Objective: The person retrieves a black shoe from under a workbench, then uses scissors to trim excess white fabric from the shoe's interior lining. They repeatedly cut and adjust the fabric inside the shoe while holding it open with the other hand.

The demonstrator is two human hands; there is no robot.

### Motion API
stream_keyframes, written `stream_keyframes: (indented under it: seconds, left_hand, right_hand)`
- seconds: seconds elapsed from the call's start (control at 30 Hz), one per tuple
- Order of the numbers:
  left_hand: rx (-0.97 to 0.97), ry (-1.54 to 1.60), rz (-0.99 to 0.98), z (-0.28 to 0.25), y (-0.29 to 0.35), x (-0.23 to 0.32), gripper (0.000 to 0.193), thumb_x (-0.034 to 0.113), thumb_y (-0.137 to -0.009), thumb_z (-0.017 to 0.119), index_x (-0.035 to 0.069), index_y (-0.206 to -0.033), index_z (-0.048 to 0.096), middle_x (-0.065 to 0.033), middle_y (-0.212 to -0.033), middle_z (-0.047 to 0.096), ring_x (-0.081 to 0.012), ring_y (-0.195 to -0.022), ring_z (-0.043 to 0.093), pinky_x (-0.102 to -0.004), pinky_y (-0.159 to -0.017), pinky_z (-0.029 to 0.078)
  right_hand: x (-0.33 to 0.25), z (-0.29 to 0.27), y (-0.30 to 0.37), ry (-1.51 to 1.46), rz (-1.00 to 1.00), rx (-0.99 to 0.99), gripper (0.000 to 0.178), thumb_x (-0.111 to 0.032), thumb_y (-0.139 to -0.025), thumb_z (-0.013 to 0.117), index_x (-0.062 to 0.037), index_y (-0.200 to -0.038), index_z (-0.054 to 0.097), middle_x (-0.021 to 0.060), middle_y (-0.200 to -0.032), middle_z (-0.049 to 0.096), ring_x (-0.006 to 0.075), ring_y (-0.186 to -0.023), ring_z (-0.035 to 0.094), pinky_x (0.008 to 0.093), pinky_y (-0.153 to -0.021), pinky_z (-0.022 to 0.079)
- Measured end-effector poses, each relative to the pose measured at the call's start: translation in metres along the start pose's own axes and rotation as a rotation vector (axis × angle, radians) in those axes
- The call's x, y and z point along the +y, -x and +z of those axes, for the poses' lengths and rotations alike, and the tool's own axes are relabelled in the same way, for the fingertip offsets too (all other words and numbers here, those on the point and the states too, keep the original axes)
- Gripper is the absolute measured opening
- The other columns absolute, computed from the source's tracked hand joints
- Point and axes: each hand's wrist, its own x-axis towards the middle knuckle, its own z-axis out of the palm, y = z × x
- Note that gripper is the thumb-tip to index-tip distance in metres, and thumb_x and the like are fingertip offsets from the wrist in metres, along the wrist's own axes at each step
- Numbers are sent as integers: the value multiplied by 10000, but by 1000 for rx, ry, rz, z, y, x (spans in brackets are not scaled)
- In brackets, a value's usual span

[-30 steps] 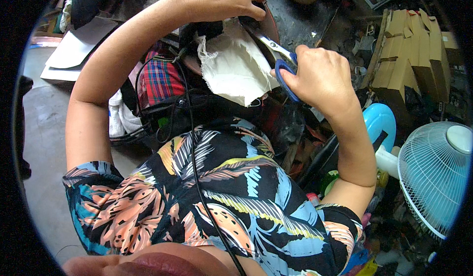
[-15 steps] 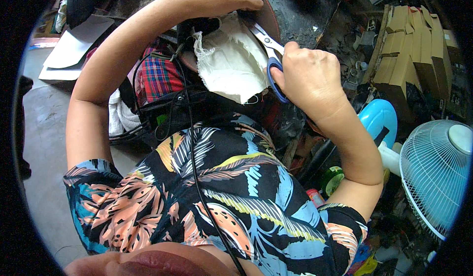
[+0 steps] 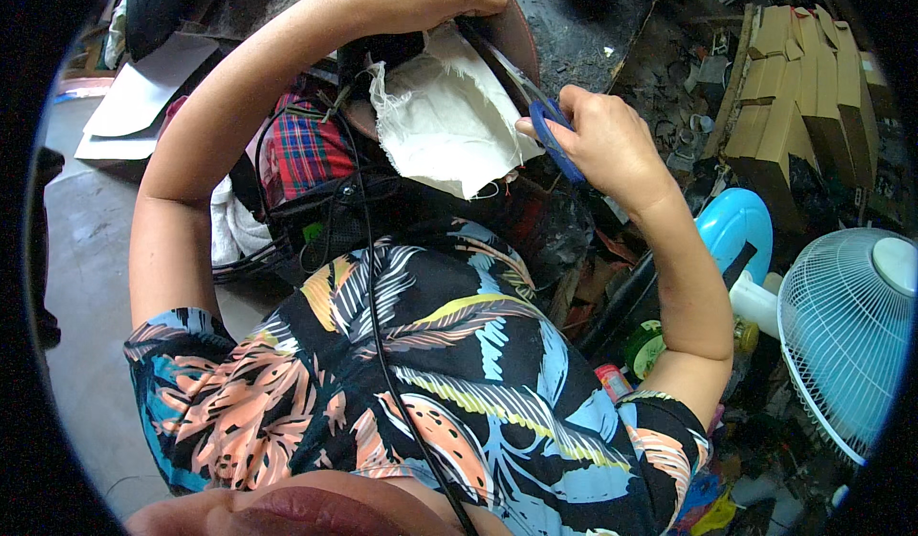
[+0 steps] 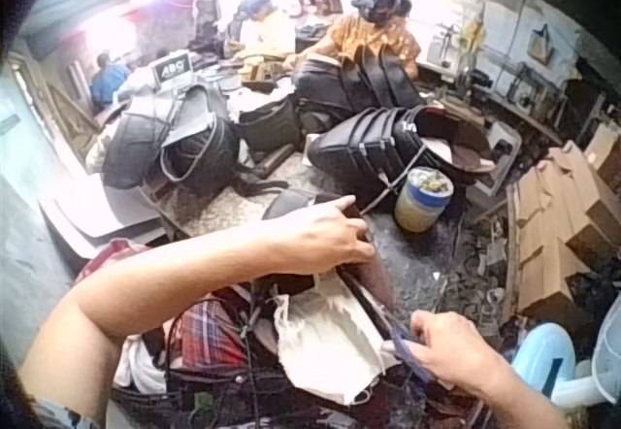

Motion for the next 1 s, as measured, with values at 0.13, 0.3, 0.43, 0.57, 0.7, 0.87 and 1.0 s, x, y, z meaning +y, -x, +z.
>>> stream_keyframes:
  seconds: [0.13,0.3,0.43,0.57,0.7,0.87,1.0]
  left_hand:
    - [-15,-6,14,1,-1,-1,152,198,-887,558,126,-996,636,-52,-858,625,-249,-927,665,-591,-1090,363]
    - [-10,58,-32,1,-2,-3,159,190,-861,591,120,-994,642,-61,-891,660,-256,-944,676,-583,-1097,359]
    - [-58,63,-36,-2,-3,-2,177,177,-830,625,118,-996,642,-64,-899,665,-262,-956,675,-585,-1102,355]
    - [-81,57,-60,-6,-4,1,191,170,-808,649,118,-991,638,-67,-904,668,-263,-963,676,-579,-1109,350]
    - [-40,93,-87,-6,0,0,197,147,-791,666,116,-984,634,-64,-899,671,-258,-967,677,-581,-1131,324]
    - [209,289,-254,-19,6,3,183,112,-818,656,82,-994,614,-101,-913,664,-324,-941,657,-476,-931,483]
    - [327,186,-322,-54,20,21,111,87,-854,606,43,-955,590,-155,-880,629,-371,-889,637,-441,-768,510]
  right_hand:
    - [8,6,-2,137,-58,26,478,-437,-871,746,14,-775,616,97,-574,536,160,-543,558,353,-518,422]
    - [18,-8,-6,-160,75,-119,408,-381,-860,780,-2,-782,652,24,-589,563,75,-524,527,279,-471,397]
    - [15,-2,-6,-166,72,-95,421,-397,-854,783,-7,-764,651,23,-593,567,72,-518,519,277,-465,395]
    - [13,1,-1,49,-84,36,407,-396,-846,790,-17,-778,656,12,-592,556,69,-530,522,272,-465,393]
    - [36,-34,5,-368,59,-132,328,-314,-818,827,-48,-783,639,-9,-595,544,48,-505,503,236,-451,374]
    - [57,-32,-18,183,178,251,313,-326,-811,806,-48,-895,690,76,-674,650,187,-583,638,329,-543,476]
    - [41,-23,-30,422,129,252,358,-380,-826,771,-80,-1017,731,144,-874,716,307,-824,708,408,-745,547]
